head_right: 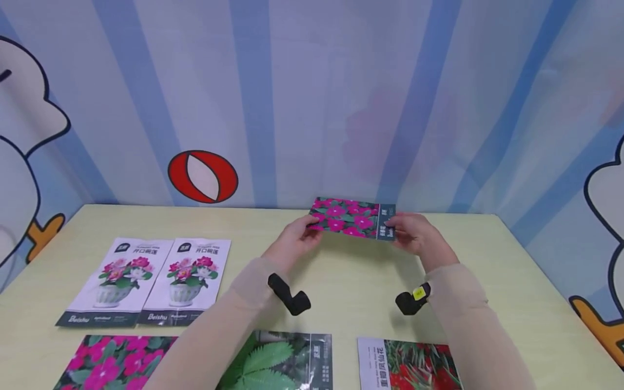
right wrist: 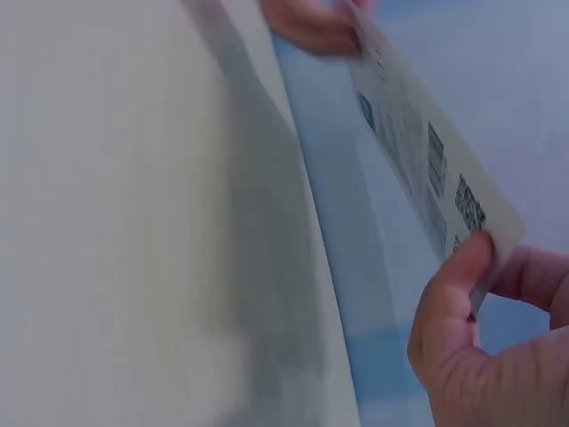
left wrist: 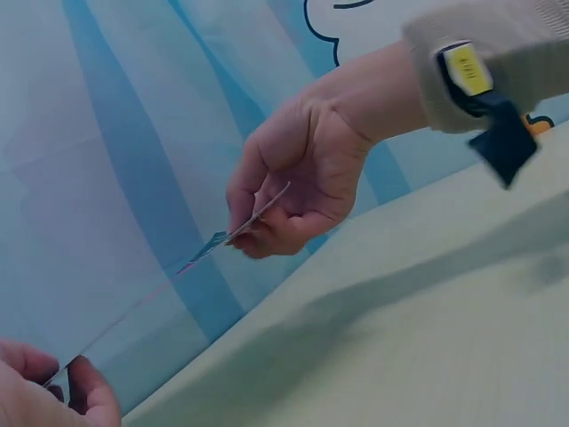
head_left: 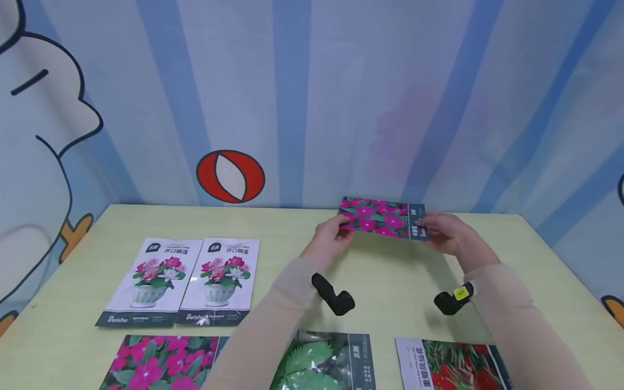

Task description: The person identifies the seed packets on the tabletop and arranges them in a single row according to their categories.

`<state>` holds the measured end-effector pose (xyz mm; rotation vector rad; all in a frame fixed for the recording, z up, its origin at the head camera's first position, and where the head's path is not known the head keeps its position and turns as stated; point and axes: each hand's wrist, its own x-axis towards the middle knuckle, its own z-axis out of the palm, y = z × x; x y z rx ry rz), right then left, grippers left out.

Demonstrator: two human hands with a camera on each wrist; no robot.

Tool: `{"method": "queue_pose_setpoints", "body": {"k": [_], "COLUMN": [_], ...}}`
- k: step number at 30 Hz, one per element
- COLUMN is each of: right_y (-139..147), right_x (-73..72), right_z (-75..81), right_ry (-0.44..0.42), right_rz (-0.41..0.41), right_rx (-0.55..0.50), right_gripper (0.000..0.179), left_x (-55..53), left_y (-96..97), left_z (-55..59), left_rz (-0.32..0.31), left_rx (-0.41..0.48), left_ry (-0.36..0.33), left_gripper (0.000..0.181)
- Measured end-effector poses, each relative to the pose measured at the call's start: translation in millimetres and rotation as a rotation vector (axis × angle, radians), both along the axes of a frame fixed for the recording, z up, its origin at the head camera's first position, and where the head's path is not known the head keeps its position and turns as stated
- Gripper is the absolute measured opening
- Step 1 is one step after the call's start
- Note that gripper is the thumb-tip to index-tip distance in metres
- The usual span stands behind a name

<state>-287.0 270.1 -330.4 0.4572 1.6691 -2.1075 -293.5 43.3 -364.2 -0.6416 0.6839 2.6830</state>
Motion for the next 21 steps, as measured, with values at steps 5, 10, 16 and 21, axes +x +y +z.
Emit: {"method": "queue_pose_setpoints", "body": {"k": [5,10,16,21], "right_y": [-35.3,-63.8,-96.5,-99.9], "right_x": [23.4,42.3,58.4,57.1], "right_z": [1.8,-0.8,-1.2,-0.4], "right_ry": [0.065,0.054,0.053,0.069], "right_rz": [0.005,-0.078,-0.114,-0.082], "right_rx": [-0.061,-0.139,-0.172,-0.167], "right_gripper": [0.039,0.020,0.051,0.052], "left_x": [-2.6,-23.1,-17.1,6.2], "left_y": [-4.2,-0.1,4.3,-16.1], "left_z": [-0.5,-27.8,-26.2,0.8], "left_rz": [0.093,0.116,0.064,-0.037], "left_rx": [0.037,-0.039,-0.275,-0.386], "left_ry": [-0.033,0.049,0.123,0.171], "left_gripper": [0.016,0.038,0.051,0.044]}}
